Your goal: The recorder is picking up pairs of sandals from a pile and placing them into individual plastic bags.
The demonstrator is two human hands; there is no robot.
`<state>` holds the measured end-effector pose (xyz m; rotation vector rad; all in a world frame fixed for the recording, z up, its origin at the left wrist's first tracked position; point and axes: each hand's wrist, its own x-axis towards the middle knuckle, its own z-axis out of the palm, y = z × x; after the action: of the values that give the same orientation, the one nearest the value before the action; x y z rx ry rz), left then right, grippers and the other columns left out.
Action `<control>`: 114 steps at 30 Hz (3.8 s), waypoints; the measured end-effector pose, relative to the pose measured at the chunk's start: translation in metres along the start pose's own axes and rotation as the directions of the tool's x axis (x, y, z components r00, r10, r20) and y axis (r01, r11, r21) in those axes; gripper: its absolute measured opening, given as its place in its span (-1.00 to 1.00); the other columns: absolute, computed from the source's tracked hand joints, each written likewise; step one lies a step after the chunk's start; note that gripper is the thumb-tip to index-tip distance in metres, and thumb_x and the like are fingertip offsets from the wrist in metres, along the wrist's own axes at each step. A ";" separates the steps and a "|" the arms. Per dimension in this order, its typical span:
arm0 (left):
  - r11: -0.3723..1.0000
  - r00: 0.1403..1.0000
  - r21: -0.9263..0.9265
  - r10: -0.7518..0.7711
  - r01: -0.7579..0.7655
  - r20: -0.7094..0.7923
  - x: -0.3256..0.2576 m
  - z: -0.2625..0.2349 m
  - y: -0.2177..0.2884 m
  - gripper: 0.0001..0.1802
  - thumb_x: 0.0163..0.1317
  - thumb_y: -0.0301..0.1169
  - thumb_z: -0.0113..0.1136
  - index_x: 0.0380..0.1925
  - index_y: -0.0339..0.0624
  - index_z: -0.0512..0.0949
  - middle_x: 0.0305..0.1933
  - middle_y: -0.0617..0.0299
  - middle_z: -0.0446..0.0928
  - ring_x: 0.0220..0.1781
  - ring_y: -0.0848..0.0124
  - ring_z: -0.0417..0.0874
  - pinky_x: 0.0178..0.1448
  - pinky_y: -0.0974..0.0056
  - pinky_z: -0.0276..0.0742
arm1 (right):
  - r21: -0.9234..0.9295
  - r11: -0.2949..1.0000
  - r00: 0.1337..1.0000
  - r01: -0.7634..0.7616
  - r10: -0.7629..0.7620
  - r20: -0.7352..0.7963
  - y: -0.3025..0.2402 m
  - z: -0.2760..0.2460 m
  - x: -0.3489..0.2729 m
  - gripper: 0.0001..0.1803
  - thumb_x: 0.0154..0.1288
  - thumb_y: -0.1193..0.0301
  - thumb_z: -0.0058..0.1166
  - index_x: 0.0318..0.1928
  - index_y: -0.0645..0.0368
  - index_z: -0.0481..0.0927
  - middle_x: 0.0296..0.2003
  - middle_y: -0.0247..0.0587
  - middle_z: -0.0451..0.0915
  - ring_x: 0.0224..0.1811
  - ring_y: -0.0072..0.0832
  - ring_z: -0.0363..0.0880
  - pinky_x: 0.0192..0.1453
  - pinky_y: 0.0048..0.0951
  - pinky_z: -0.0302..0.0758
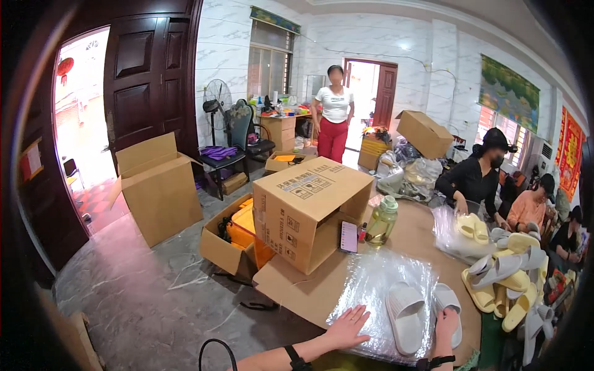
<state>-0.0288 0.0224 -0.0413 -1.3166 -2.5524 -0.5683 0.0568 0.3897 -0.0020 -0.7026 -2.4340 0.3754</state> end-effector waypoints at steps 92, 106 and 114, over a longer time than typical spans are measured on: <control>0.901 0.989 -0.422 0.138 -0.103 0.053 0.037 -0.014 0.030 -0.86 0.19 -0.43 0.15 -0.26 -0.16 0.61 -0.19 0.08 0.60 -0.07 0.05 0.62 0.01 0.06 0.58 | 0.394 0.919 0.999 0.033 -0.047 0.027 -0.057 -0.140 -0.225 -0.78 0.31 0.43 0.21 -0.14 0.34 0.63 -0.26 0.07 0.54 -0.28 -0.07 0.48 -0.16 -0.15 0.44; 0.820 0.988 -0.572 -0.104 0.020 -0.115 0.061 -0.063 0.040 -0.86 0.28 -0.32 0.33 -0.25 -0.11 0.71 -0.21 0.19 0.67 -0.31 0.22 0.70 -0.19 0.21 0.61 | 0.358 0.933 0.998 0.029 -0.045 0.037 -0.094 -0.162 -0.209 -0.64 0.08 0.45 0.35 -0.06 0.24 0.71 0.05 0.05 0.59 -0.10 -0.03 0.66 -0.08 -0.20 0.59; 0.778 0.994 -0.628 -0.039 -0.032 -0.099 0.052 -0.088 0.065 -0.86 0.25 -0.37 0.37 -0.22 -0.13 0.74 -0.23 0.18 0.65 -0.30 0.30 0.69 -0.18 0.28 0.66 | 0.270 0.962 0.962 0.028 -0.100 0.254 -0.108 -0.143 -0.203 -0.76 0.19 0.33 0.30 -0.29 0.28 0.64 -0.20 0.11 0.57 -0.22 0.10 0.59 -0.19 -0.01 0.54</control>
<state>-0.0051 0.0567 0.0723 -1.3994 -2.3494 -1.5571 0.2409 0.2022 0.0650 -0.4793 -2.5788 0.7976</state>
